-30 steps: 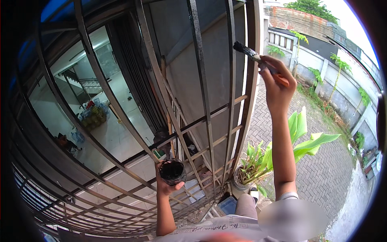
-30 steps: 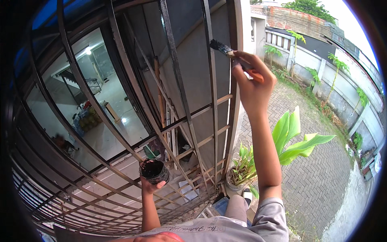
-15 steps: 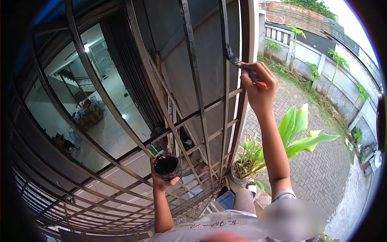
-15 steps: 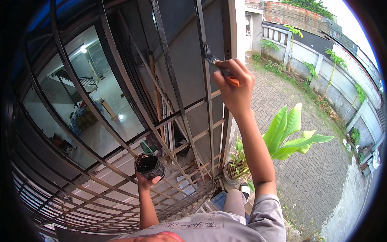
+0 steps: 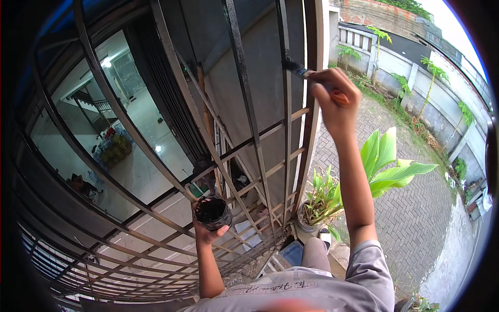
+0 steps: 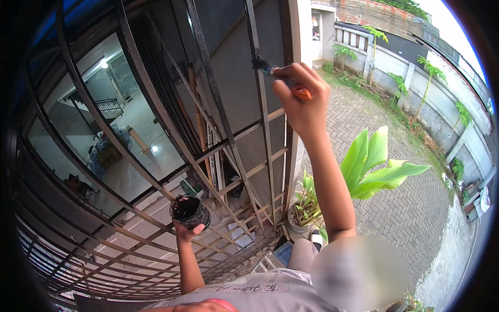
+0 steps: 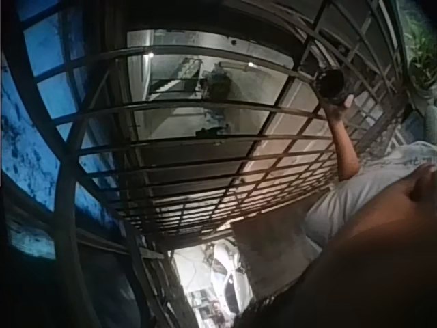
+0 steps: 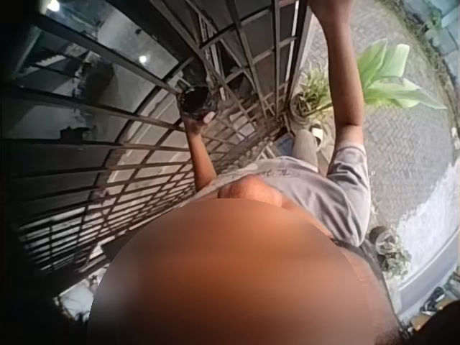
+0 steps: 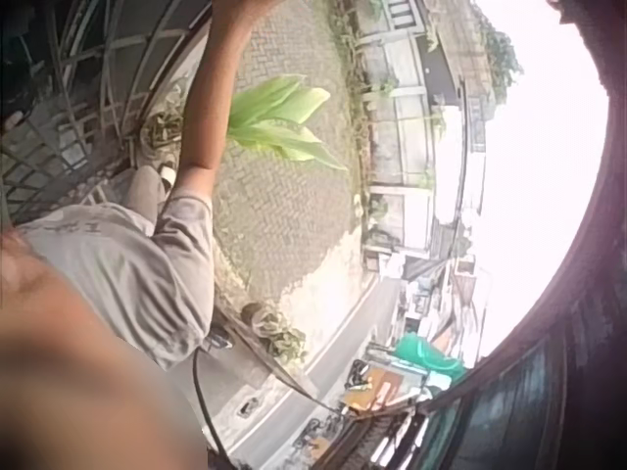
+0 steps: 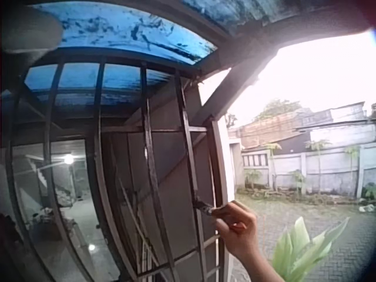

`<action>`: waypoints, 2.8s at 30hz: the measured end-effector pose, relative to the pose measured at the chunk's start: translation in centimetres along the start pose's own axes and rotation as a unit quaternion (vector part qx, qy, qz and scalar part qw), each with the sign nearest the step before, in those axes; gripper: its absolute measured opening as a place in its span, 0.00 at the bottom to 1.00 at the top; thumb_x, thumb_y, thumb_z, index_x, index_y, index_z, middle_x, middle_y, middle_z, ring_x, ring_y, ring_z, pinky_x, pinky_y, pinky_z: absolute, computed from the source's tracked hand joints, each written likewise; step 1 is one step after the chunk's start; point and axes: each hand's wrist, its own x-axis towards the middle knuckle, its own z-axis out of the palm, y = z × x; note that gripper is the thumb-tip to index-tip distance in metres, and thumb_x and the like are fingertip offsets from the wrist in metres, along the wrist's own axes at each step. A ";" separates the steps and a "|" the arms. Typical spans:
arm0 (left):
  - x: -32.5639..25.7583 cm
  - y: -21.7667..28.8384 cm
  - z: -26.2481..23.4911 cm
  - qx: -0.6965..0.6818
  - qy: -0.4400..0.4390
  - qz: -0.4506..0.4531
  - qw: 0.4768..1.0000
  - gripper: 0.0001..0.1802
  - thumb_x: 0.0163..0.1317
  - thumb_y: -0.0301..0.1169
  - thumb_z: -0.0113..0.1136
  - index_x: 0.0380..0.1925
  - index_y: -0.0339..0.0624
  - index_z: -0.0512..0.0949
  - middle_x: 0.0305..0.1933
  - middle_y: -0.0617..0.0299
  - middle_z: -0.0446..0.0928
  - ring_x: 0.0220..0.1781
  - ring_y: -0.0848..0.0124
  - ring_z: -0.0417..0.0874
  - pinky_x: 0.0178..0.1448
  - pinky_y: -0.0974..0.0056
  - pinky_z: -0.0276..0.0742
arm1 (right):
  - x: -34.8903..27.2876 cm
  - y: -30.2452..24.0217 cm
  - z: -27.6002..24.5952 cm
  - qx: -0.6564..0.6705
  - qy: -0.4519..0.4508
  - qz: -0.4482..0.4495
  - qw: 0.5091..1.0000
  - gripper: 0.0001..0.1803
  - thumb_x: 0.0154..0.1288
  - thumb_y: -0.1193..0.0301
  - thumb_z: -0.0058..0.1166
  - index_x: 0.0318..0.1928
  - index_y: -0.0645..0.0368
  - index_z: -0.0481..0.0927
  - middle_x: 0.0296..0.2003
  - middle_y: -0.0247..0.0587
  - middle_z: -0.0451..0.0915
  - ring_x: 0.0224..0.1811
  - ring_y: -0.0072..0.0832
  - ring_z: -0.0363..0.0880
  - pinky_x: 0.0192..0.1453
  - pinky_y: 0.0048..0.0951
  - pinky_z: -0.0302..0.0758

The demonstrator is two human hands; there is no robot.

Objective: The person paints a metal security gate with black paint using a paint brush.

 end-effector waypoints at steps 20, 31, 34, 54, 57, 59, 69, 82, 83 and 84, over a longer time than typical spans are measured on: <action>-0.5 -0.8 -0.8 0.004 0.013 -0.009 1.000 0.53 0.32 0.44 0.82 0.61 0.36 0.67 0.56 0.56 0.75 0.56 0.65 0.79 0.64 0.59 0.75 | -0.1 0.0 -1.0 0.015 -0.087 0.048 0.995 0.06 0.59 0.75 0.60 0.34 0.67 0.81 0.28 0.42 0.78 0.29 0.26 0.78 0.38 0.27 0.74; -0.6 -1.1 -1.0 0.001 0.010 0.018 1.000 0.53 0.34 0.42 0.81 0.63 0.36 0.66 0.57 0.56 0.75 0.58 0.63 0.79 0.66 0.59 0.74 | -0.8 -0.5 -1.8 0.041 -0.100 0.061 0.992 0.08 0.60 0.74 0.61 0.36 0.67 0.82 0.29 0.43 0.78 0.31 0.29 0.81 0.40 0.28 0.77; -0.3 -0.5 -0.6 -0.004 0.003 -0.018 1.000 0.54 0.34 0.42 0.81 0.63 0.36 0.66 0.58 0.56 0.74 0.58 0.63 0.78 0.67 0.58 0.73 | -0.5 0.1 -0.8 -0.015 -0.139 0.037 0.989 0.07 0.60 0.75 0.61 0.35 0.68 0.82 0.28 0.42 0.79 0.32 0.26 0.81 0.38 0.28 0.77; -1.0 -0.1 -1.2 0.015 0.022 -0.006 1.000 0.53 0.33 0.42 0.81 0.62 0.37 0.66 0.57 0.57 0.74 0.57 0.64 0.78 0.65 0.58 0.74 | -2.8 0.1 -1.4 0.008 -0.131 0.074 0.989 0.08 0.58 0.74 0.63 0.35 0.68 0.82 0.29 0.44 0.79 0.31 0.32 0.81 0.38 0.31 0.78; -0.8 -0.4 -0.6 0.011 0.018 -0.007 1.000 0.53 0.33 0.42 0.80 0.62 0.37 0.66 0.57 0.57 0.74 0.58 0.64 0.77 0.66 0.58 0.73 | -2.2 -0.6 -2.0 0.035 -0.088 0.066 0.993 0.08 0.59 0.74 0.63 0.36 0.67 0.82 0.31 0.45 0.80 0.30 0.31 0.81 0.39 0.30 0.78; -0.6 -1.0 -0.4 0.008 0.006 -0.014 1.000 0.53 0.33 0.42 0.80 0.62 0.37 0.66 0.57 0.57 0.73 0.58 0.64 0.77 0.66 0.58 0.73 | -2.4 1.4 -1.2 -0.037 -0.150 0.038 0.987 0.08 0.59 0.74 0.62 0.36 0.67 0.82 0.32 0.45 0.81 0.30 0.31 0.82 0.40 0.29 0.78; -0.5 -0.4 -0.7 0.009 0.014 0.005 1.000 0.52 0.34 0.41 0.80 0.62 0.37 0.67 0.58 0.56 0.73 0.58 0.63 0.78 0.66 0.58 0.73 | -2.3 0.8 -0.6 0.028 -0.141 0.038 0.989 0.07 0.58 0.76 0.62 0.36 0.66 0.82 0.32 0.44 0.81 0.32 0.30 0.82 0.40 0.29 0.78; -0.6 0.1 -0.2 -0.021 0.021 -0.005 1.000 0.49 0.32 0.38 0.80 0.59 0.38 0.69 0.54 0.59 0.75 0.55 0.66 0.79 0.64 0.59 0.75 | 3.3 -0.9 -0.6 0.060 -0.045 -0.004 0.997 0.07 0.60 0.75 0.62 0.36 0.67 0.82 0.31 0.42 0.80 0.32 0.29 0.81 0.41 0.27 0.77; -0.5 0.1 -0.1 -0.027 0.021 -0.013 0.999 0.49 0.32 0.38 0.81 0.59 0.38 0.69 0.54 0.59 0.75 0.55 0.66 0.79 0.64 0.59 0.75 | 3.6 -0.8 -0.2 0.054 -0.046 -0.011 0.997 0.07 0.60 0.75 0.61 0.36 0.67 0.82 0.30 0.42 0.80 0.32 0.27 0.81 0.41 0.27 0.77; -0.4 0.0 0.1 -0.029 0.019 -0.014 0.999 0.49 0.32 0.38 0.81 0.59 0.38 0.69 0.54 0.59 0.75 0.55 0.66 0.79 0.64 0.59 0.75 | 3.7 -0.2 0.2 0.044 -0.075 -0.018 0.996 0.07 0.60 0.75 0.61 0.36 0.66 0.82 0.30 0.42 0.80 0.31 0.25 0.79 0.40 0.26 0.76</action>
